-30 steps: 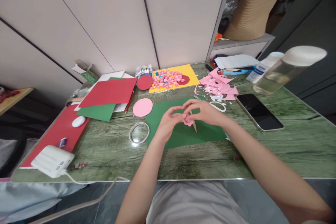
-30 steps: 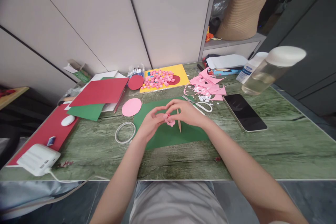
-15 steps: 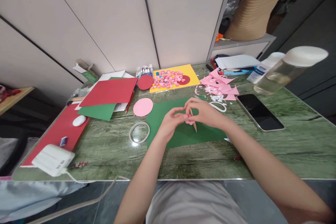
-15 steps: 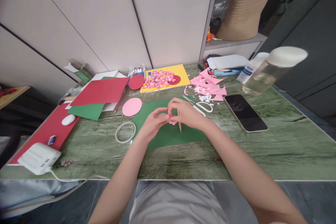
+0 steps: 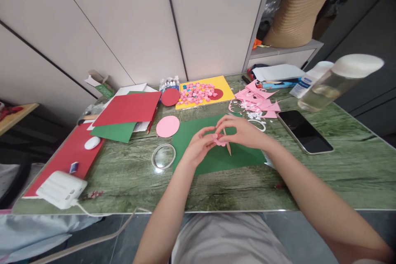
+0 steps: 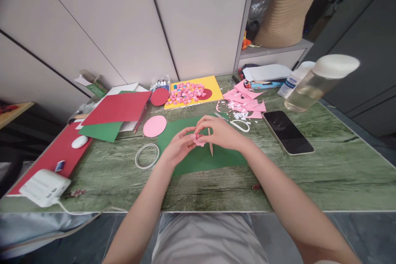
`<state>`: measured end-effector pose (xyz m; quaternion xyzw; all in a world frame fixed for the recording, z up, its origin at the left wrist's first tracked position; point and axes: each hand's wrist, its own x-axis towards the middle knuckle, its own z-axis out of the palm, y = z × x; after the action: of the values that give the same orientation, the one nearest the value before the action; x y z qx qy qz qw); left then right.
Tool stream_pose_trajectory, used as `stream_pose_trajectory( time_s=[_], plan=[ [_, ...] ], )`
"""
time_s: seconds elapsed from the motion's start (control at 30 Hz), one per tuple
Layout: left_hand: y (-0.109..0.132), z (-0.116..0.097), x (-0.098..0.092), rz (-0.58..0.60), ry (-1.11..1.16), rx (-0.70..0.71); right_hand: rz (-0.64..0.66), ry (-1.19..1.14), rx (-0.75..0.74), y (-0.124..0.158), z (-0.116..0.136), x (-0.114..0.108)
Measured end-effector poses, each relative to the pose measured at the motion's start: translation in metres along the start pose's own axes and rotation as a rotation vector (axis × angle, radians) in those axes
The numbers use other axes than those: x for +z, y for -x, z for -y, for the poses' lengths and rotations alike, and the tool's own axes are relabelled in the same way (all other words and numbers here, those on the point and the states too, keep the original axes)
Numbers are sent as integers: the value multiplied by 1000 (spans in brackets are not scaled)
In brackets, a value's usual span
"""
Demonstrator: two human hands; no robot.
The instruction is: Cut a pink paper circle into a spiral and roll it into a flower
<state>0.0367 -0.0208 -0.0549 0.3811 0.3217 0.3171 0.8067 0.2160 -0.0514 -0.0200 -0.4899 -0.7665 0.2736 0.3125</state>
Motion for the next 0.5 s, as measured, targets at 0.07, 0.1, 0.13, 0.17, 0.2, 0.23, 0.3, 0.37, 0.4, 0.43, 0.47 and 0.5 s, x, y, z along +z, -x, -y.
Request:
stream_pose_trajectory(
  time_s=[0.07, 0.1, 0.13, 0.17, 0.2, 0.23, 0.3, 0.37, 0.4, 0.43, 0.47, 0.5],
  plan=[
    [0, -1, 0, -9, 6, -7, 24, -18, -10, 0, -3, -2],
    [1, -1, 0, -13, 5, -7, 35, -27, -16, 0, -4, -2],
    [1, 0, 0, -17, 0, -2, 46, -33, -23, 0, -5, -2],
    [1, 0, 0, -19, -8, 5, 55, -37, -30, 0, -6, -2],
    [1, 1, 0, -21, -16, 15, 62, -38, -36, 0, -6, -2],
    [1, 1, 0, -21, -25, 25, 67, -39, -42, 0, -7, -1],
    [1, 2, 0, -21, -37, 40, 68, -40, -49, 0, -7, 0],
    [1, 2, 0, -22, -40, 45, 63, -40, -51, 0, -7, 1],
    [2, 2, 1, -22, -39, 43, 64, -37, -53, 0, -7, 1],
    [2, 1, 1, -21, -35, 40, 67, -33, -55, 1, -7, 1],
    [2, 1, 1, -18, -30, 34, 75, -30, -58, 1, -6, 0],
    [3, 1, 2, -12, -24, 27, 84, -30, -60, 1, -6, 0]
  ],
)
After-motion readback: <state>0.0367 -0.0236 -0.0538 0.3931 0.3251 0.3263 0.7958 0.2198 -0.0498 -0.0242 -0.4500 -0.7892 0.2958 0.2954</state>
